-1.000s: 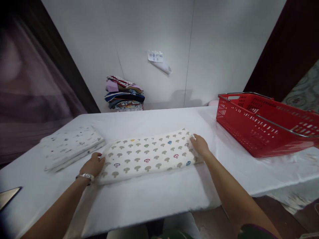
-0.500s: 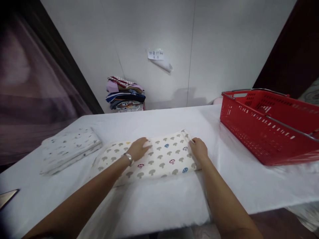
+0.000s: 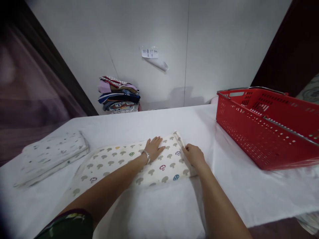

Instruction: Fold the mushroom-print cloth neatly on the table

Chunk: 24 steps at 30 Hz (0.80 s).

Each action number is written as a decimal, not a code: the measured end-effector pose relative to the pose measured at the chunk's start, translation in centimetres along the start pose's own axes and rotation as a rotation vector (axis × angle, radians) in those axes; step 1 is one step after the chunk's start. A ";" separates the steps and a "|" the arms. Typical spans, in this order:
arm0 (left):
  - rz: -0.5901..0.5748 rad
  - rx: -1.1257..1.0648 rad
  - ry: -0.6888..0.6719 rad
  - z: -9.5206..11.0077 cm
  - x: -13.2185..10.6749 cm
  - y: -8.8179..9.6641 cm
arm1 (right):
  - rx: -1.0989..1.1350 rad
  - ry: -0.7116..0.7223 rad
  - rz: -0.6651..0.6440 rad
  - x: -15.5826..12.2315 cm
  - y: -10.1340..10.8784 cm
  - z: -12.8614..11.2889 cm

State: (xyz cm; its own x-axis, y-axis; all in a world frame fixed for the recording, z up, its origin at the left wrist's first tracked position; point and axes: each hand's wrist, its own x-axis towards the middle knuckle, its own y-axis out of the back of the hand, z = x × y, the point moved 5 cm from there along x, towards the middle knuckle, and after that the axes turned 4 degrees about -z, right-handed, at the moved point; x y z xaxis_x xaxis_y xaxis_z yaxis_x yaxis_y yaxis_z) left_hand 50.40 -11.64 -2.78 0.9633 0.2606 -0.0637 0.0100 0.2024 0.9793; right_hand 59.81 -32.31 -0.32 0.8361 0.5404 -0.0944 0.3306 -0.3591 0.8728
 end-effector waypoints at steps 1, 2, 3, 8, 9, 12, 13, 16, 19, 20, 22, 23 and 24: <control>0.005 -0.016 0.002 -0.1 0.0 0.0 | -0.037 -0.011 -0.007 -0.1 0.0 0.0; 0.009 -0.039 0.010 -0.1 0.1 0.2 | -0.060 -0.011 -0.005 -0.1 0.1 -0.1; 0.014 -0.066 0.022 0.0 0.2 0.4 | -0.067 0.009 0.007 -0.2 0.3 -0.3; 0.105 -0.243 0.051 1.2 1.2 2.3 | -0.018 0.334 0.072 -1.6 0.6 -3.3; 0.143 -0.290 0.055 1.5 1.5 2.7 | -0.011 0.391 0.034 -2.0 0.3 -3.9; 0.220 -0.432 0.126 1.9 2.1 3.2 | 0.015 0.469 -0.079 -2.4 -0.6 -4.7; 0.216 -0.478 0.164 1.9 2.3 3.1 | 0.034 0.460 -0.075 -2.2 -0.6 -4.5; 0.133 -0.613 0.232 2.5 2.9 2.3 | 0.127 0.283 0.025 -1.0 -0.1 -2.5; 0.109 -0.629 0.186 3.5 3.5 2.3 | 0.188 0.040 0.041 0.2 -0.1 0.1; 0.127 -0.584 0.156 3.8 3.6 2.5 | 0.186 -0.003 0.026 0.5 -0.2 0.6; 0.167 -0.453 0.096 4.3 4.1 3.0 | 0.167 -0.028 0.010 0.7 -0.4 1.0; 0.173 -0.385 0.078 4.4 4.3 3.1 | 0.154 -0.028 0.016 0.7 -0.4 1.1; 0.159 -0.323 0.074 4.4 4.6 3.1 | 0.139 -0.029 0.029 0.7 -0.4 1.0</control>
State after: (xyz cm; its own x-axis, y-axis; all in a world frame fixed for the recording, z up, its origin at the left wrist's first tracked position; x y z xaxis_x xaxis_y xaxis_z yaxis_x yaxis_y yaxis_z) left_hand 56.06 -13.94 0.84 0.9239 0.3780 0.0594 -0.2351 0.4384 0.8675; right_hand 60.71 -32.61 -1.22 0.8576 0.5072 -0.0858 0.3622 -0.4770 0.8008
